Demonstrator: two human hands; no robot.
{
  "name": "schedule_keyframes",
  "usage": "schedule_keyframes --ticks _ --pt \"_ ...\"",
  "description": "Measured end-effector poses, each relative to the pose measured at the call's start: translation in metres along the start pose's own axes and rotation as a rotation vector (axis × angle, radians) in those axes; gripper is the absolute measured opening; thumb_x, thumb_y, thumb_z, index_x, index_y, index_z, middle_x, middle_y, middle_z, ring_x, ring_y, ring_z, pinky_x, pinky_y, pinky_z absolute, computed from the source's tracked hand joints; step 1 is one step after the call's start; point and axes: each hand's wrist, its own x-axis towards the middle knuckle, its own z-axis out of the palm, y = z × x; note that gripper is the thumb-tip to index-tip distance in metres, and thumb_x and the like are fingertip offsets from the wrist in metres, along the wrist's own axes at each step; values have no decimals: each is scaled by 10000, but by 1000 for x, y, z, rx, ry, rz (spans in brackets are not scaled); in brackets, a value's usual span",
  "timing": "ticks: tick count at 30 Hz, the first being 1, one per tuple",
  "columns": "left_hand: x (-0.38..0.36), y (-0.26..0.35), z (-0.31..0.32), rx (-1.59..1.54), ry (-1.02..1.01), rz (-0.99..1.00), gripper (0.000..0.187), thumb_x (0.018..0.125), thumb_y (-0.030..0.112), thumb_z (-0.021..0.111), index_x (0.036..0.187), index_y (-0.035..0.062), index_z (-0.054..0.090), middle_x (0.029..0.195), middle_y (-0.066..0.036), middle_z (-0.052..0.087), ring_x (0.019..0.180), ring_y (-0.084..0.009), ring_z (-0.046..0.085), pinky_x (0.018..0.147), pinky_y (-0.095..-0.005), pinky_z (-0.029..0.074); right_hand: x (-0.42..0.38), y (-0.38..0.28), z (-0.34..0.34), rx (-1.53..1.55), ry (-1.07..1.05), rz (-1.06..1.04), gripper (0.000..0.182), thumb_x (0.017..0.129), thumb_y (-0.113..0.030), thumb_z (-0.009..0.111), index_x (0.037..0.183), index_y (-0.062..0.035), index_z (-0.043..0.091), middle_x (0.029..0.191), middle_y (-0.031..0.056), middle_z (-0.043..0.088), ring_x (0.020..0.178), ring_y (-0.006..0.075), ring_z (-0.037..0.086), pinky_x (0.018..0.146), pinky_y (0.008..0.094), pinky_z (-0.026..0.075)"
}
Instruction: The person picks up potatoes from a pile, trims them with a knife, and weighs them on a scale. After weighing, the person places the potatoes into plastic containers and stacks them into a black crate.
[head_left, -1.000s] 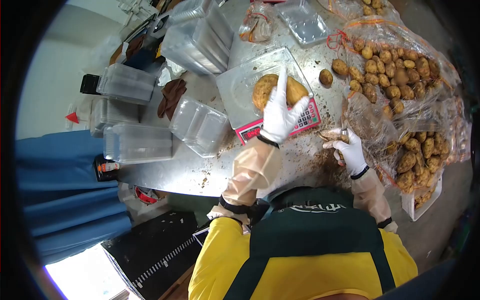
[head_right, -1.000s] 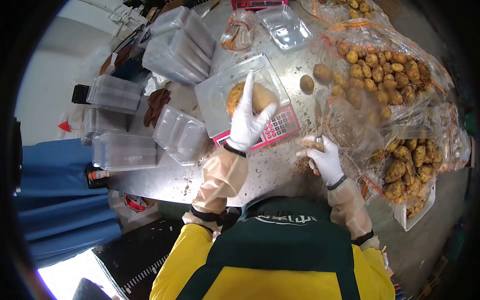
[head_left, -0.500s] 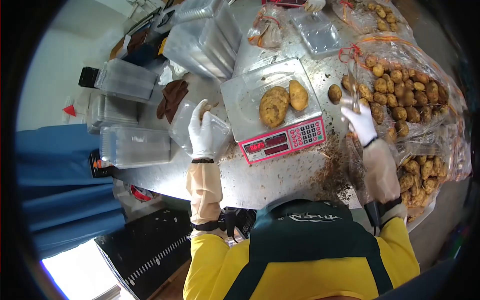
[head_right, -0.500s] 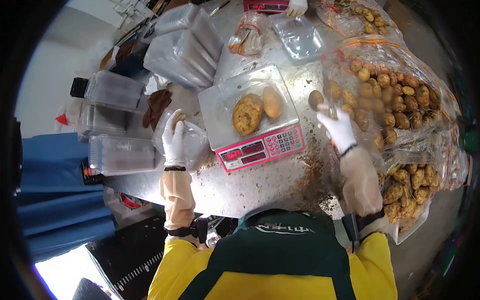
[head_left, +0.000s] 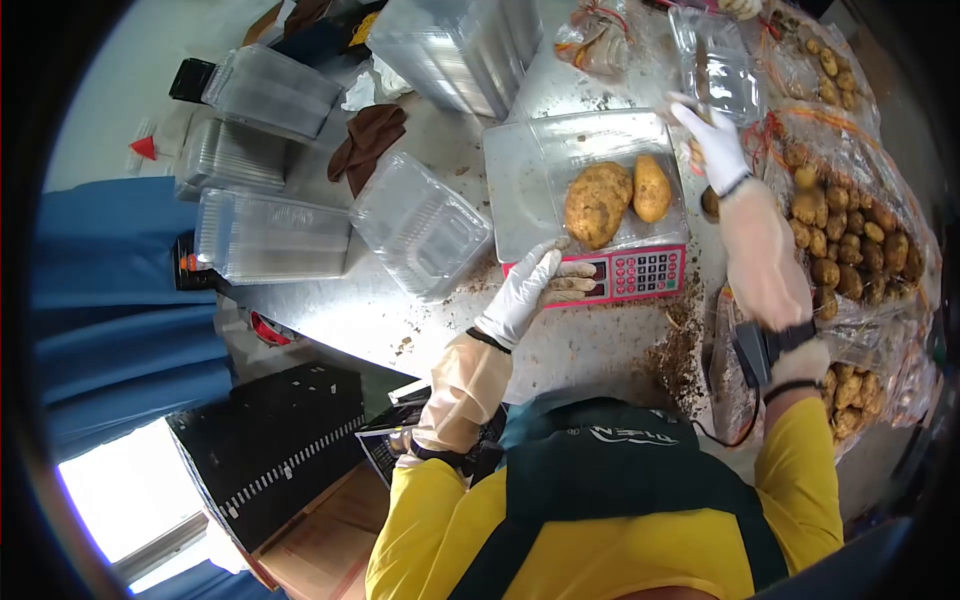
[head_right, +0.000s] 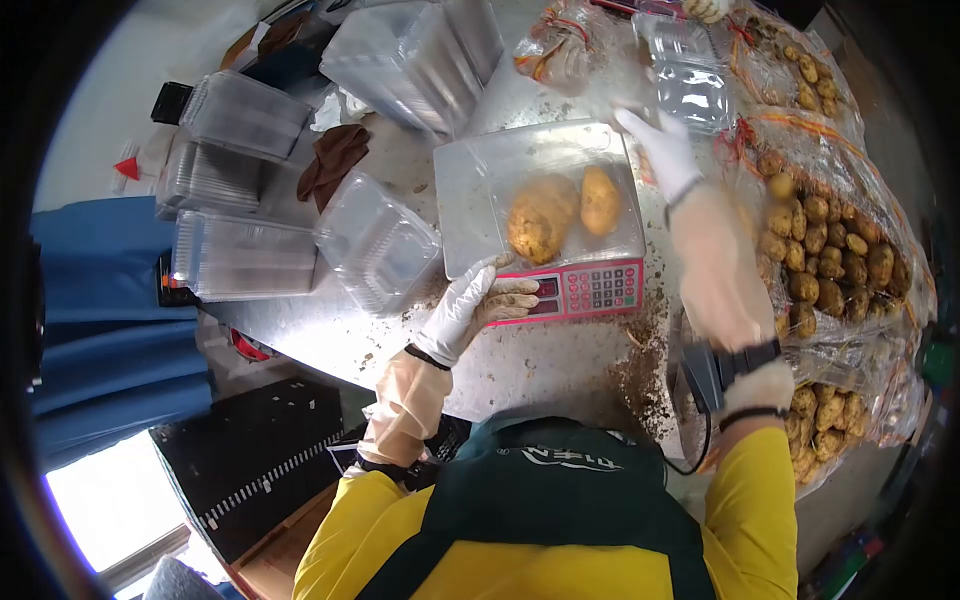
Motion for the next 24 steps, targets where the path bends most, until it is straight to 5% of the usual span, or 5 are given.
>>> schedule_keyframes --ticks 6,8,17,21,24 --pt "14 -7 3 -93 128 -4 393 971 287 529 1195 -24 440 1104 -265 604 999 -300 645 854 -387 550 -92 18 -26 -531 -56 70 364 839 -191 714 1151 -24 630 849 -10 641 666 41 559 506 199 416" --pt "24 -11 8 6 231 17 198 933 109 570 1049 -20 476 979 -227 648 880 -286 681 750 -351 586 -103 28 -32 -363 -81 223 267 861 -171 688 1083 -34 634 810 5 656 622 57 595 445 197 390" --pt "41 -33 10 27 382 189 120 854 42 610 931 35 518 774 -83 623 643 -186 646 582 -309 562 -104 55 -27 -135 -120 231 137 876 -94 607 1001 -105 551 801 63 644 521 88 541 371 205 357" --pt "33 -55 -5 56 430 376 106 886 91 596 971 88 532 859 -20 573 820 -142 601 712 -298 541 -135 45 -10 -241 -134 149 178 898 -84 566 1073 -100 538 795 67 641 430 63 450 326 193 286" --pt "-8 -55 2 -569 292 374 241 891 184 636 1055 138 465 1031 -28 523 981 -232 555 855 -460 486 -180 29 19 -229 -279 111 169 915 -82 558 1081 -63 534 811 73 647 464 56 470 362 177 313"
